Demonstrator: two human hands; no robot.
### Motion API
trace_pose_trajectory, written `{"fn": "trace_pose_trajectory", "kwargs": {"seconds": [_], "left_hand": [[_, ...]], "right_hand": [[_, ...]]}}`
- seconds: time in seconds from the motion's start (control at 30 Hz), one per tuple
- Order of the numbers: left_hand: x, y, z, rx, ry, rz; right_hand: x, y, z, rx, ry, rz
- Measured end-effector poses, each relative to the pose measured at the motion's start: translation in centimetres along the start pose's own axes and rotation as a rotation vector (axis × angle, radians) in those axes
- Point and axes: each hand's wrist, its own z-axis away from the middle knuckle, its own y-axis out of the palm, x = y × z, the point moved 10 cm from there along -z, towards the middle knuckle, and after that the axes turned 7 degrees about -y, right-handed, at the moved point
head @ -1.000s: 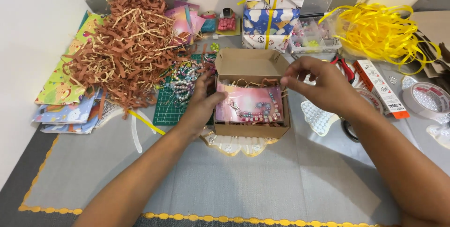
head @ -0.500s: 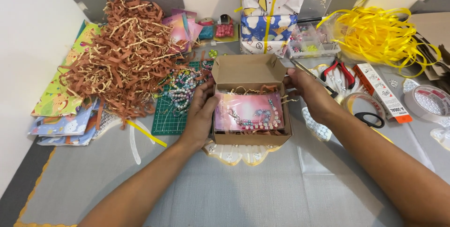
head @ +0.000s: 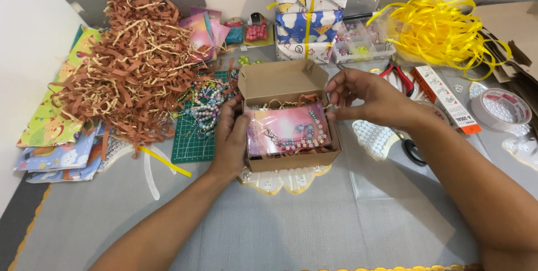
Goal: Filling a small box with shredded paper, placing a jewelry item inside, and preparing to wrap the box with decorative paper.
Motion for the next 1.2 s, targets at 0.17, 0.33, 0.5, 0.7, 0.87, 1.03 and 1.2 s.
{"fn": "trace_pose_trajectory", "kwargs": {"seconds": [0.17,0.33,0.5,0.7,0.87,1.03,1.2], "left_hand": [[-0.4,0.2,0.0,-0.014,0.001,-0.008],[-0.5,0.0,-0.2,-0.012,0.0,-0.03],[0.2,-0.3,-0.7,-0.023,-0.015,0.008],[0.1,-0.2,-1.0,-0.003,-0.049,0.077],[-0.5,-0.1,-1.1,0.013,-0.041,0.129],[-1.1,-0.4,-1.3,0.008,-0.036,0.108],[-1.4,-0.7,-1.4,-0.002,-0.023,0.075]], "right_hand": [[1.0,-0.3,0.7,-0.183,0.02,0.25],[4.4,1.0,1.5,-0.276,-0.178,0.495],[8.1,5.7,2.5,0.005,-0.263,0.92],[7.6,2.9,2.4,-0.19,-0.274,0.707],[-1.4,-2.6,0.9,-0.49,-0.136,0.314],[-2.5,-0.1,1.0,-0.461,0.176,-0.116],[-1.4,-0.3,-0.2,-0.344,-0.012,0.024]]}}
